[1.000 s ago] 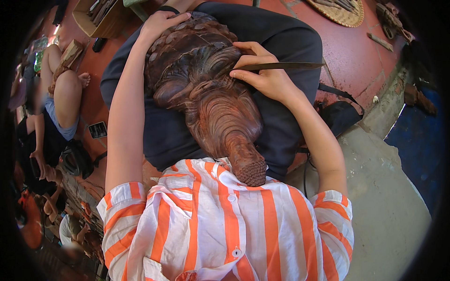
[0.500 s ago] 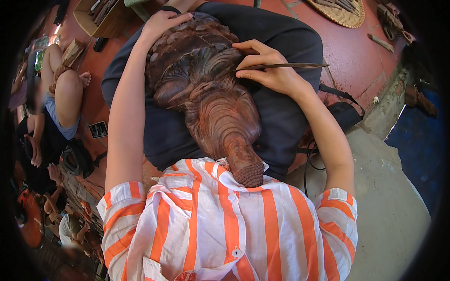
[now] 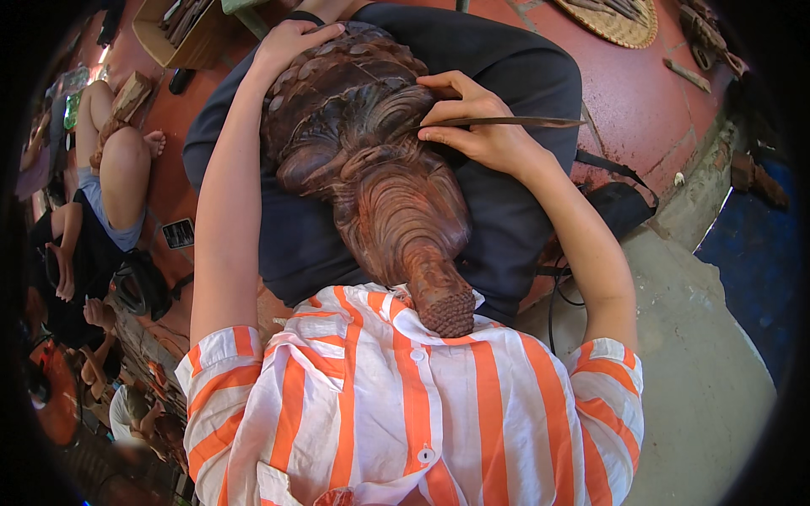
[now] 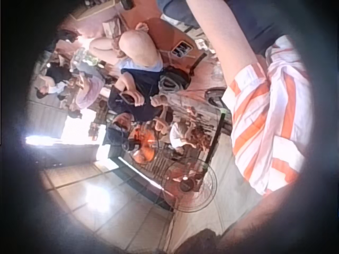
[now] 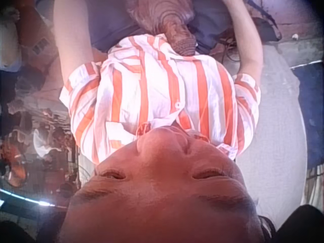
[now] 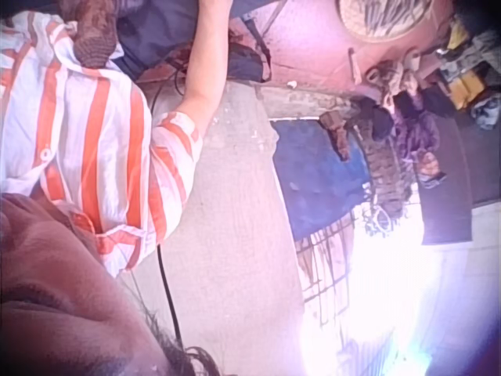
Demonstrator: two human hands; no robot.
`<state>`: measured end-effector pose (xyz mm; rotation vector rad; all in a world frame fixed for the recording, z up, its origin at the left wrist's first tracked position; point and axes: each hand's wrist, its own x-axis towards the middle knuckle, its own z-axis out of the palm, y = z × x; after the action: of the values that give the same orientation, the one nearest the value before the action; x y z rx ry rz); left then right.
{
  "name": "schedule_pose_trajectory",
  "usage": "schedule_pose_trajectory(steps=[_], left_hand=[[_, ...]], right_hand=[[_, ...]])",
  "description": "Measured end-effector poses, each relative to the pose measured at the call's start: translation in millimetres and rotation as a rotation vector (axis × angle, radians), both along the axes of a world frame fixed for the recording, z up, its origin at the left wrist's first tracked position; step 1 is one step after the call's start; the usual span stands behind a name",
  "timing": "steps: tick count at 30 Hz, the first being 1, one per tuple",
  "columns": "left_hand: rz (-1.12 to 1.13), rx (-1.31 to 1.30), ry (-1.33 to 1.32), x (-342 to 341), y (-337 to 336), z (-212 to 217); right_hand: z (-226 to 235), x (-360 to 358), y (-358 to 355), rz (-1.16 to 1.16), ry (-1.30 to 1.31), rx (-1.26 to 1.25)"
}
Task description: The person carves a large wooden sculpture resting on their lap using a small carving knife. They hold the piece steady with one hand while making precise cuts and scraping motions with the other, occasionally rotating the workpiece to access different areas.
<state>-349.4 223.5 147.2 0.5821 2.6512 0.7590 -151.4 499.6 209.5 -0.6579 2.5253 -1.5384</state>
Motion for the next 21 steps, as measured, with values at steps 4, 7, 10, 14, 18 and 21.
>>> schedule_pose_trajectory(steps=[4,7,10,14,18,21], left_hand=[[0.013,0.015,-0.005,2.1,4.4,3.7],[0.035,0.052,0.024,6.0,4.7,2.8],[0.037,0.059,0.008,6.2,3.4,2.7],[0.010,-0.009,-0.016,2.7,3.1,6.3],[-0.011,0.035,0.040,1.3,5.1,0.5],[-0.005,0.057,0.041,3.6,5.0,1.6]], right_hand=[[-2.9,-5.7,8.8,0.050,0.052,-0.007],[-4.9,-7.6,13.3,0.061,-0.008,-0.048],[-3.5,-7.9,14.8,0.064,-0.074,-0.052],[-2.4,-3.6,6.5,0.019,-0.057,-0.043],[2.4,6.2,-8.8,-0.082,-0.003,0.029],[2.8,8.0,-11.4,-0.135,-0.055,-0.022]])
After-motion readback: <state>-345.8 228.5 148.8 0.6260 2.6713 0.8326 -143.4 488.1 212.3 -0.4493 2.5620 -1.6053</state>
